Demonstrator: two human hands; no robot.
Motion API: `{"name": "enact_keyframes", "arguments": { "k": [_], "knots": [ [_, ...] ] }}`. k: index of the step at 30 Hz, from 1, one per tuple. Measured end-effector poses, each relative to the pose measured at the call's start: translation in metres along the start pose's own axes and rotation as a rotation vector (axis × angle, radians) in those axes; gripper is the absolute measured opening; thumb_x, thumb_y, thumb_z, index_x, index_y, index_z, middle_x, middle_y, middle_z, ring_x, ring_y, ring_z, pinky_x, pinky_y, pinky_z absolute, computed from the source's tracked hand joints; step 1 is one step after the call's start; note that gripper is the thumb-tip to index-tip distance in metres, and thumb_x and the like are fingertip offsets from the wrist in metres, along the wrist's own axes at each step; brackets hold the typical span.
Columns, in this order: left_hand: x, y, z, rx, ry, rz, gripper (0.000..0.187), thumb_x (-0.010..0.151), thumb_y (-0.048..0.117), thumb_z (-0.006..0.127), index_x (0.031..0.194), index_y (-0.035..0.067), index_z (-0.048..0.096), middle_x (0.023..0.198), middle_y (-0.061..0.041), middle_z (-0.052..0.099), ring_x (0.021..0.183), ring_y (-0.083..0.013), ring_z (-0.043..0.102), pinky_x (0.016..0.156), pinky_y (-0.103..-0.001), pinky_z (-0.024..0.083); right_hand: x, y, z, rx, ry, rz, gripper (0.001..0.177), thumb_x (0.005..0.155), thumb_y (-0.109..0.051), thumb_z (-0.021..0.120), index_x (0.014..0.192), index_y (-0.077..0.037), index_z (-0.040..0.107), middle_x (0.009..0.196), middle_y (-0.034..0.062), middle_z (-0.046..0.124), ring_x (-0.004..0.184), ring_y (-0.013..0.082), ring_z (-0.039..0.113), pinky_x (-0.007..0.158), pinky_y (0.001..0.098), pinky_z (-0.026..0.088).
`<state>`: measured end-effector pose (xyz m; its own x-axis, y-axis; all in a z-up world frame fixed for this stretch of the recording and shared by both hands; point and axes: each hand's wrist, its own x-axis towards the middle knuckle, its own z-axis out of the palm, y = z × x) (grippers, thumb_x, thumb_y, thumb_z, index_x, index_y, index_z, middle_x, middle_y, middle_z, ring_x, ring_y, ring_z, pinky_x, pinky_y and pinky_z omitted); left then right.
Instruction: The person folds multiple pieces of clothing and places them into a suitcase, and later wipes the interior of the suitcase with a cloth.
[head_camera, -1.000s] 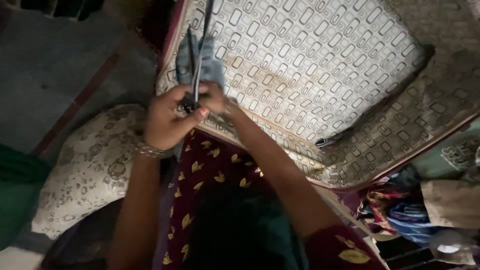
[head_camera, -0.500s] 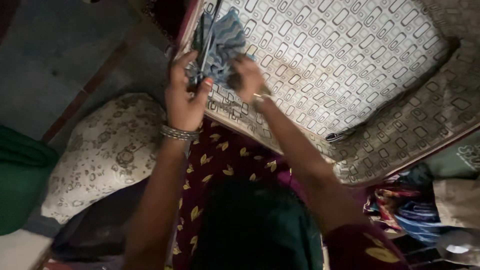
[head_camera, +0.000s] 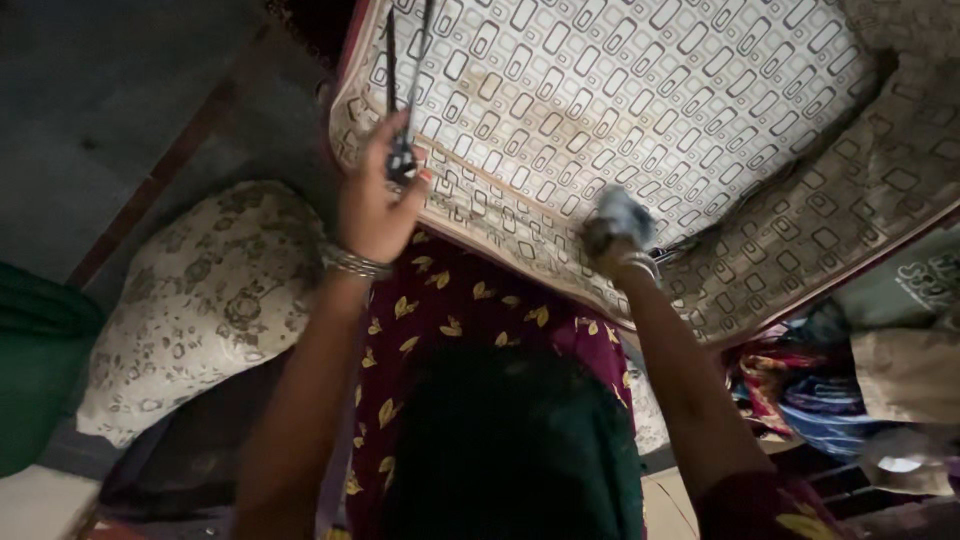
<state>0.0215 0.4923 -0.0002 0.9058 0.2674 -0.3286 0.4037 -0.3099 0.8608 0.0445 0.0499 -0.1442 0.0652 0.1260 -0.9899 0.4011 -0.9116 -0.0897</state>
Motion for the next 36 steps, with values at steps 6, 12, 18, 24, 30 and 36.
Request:
{"name": "enact_keyframes", "arguments": {
  "k": [6, 12, 18, 24, 30, 36],
  "knots": [
    [0.004, -0.012, 0.024, -0.582, 0.032, -0.194, 0.06, 0.107, 0.012, 0.068, 0.159, 0.009, 0.037, 0.125, -0.011, 0.069, 0.107, -0.0175, 0.068, 0.087, -0.03, 0.061, -0.035, -0.135, -0.066, 1.319, 0.147, -0.146, 0.064, 0.089, -0.024, 0.06, 0.15, -0.016, 0.039, 0.143, 0.0143, 0.059, 0.122, 0.0273, 0.063, 0.106, 0.0438, 0.051],
    [0.029, 0.0, 0.002, -0.406, -0.006, 0.134, 0.056, 0.117, 0.018, 0.07, 0.158, 0.01, 0.033, 0.144, -0.014, 0.059, 0.131, -0.0186, 0.065, 0.102, -0.032, 0.065, -0.052, -0.248, -0.083, 0.782, 0.712, -0.603, 0.036, 0.09, -0.026, 0.069, 0.123, -0.012, 0.068, 0.121, 0.0079, 0.061, 0.103, 0.0239, 0.065, 0.09, 0.0414, 0.059],
    [0.032, 0.034, -0.019, 0.27, -0.134, -0.151, 0.07, 0.099, 0.018, 0.073, 0.156, 0.008, 0.034, 0.15, -0.013, 0.062, 0.069, -0.0274, 0.067, 0.054, -0.034, 0.053, -0.127, -0.033, -0.036, 0.617, -0.102, 0.216, 0.057, 0.101, -0.054, 0.055, 0.127, -0.005, 0.066, 0.118, 0.0277, 0.072, 0.103, 0.0415, 0.074, 0.088, 0.0506, 0.059],
    [0.01, 0.019, 0.021, 0.375, -0.158, 0.101, 0.081, 0.093, 0.018, 0.08, 0.159, 0.005, 0.034, 0.148, -0.023, 0.055, 0.125, -0.037, 0.064, 0.099, -0.043, 0.056, -0.095, 0.005, 0.031, 0.229, 0.302, -0.012, 0.05, 0.092, -0.04, 0.058, 0.129, -0.008, 0.06, 0.123, 0.0215, 0.065, 0.104, 0.0384, 0.065, 0.088, 0.0482, 0.053],
    [0.0, 0.028, 0.05, 0.477, -0.328, -0.106, 0.083, 0.088, 0.02, 0.078, 0.158, 0.009, 0.035, 0.147, -0.021, 0.054, 0.123, -0.0405, 0.06, 0.101, -0.047, 0.051, -0.03, -0.18, 0.001, 0.508, 0.851, -0.364, 0.036, 0.087, -0.013, 0.061, 0.122, -0.014, 0.067, 0.104, 0.008, 0.07, 0.091, 0.0249, 0.065, 0.078, 0.0418, 0.054],
    [-0.008, 0.027, 0.069, 0.88, -0.423, -0.017, 0.076, 0.089, 0.045, 0.069, 0.156, 0.019, 0.042, 0.153, -0.025, 0.044, 0.137, -0.0402, 0.045, 0.107, -0.055, 0.037, -0.104, -0.086, -0.006, 0.508, 0.334, -0.181, 0.049, 0.099, -0.051, 0.058, 0.127, -0.011, 0.066, 0.119, 0.0104, 0.067, 0.106, 0.0254, 0.066, 0.094, 0.0416, 0.053]
  ]
}}
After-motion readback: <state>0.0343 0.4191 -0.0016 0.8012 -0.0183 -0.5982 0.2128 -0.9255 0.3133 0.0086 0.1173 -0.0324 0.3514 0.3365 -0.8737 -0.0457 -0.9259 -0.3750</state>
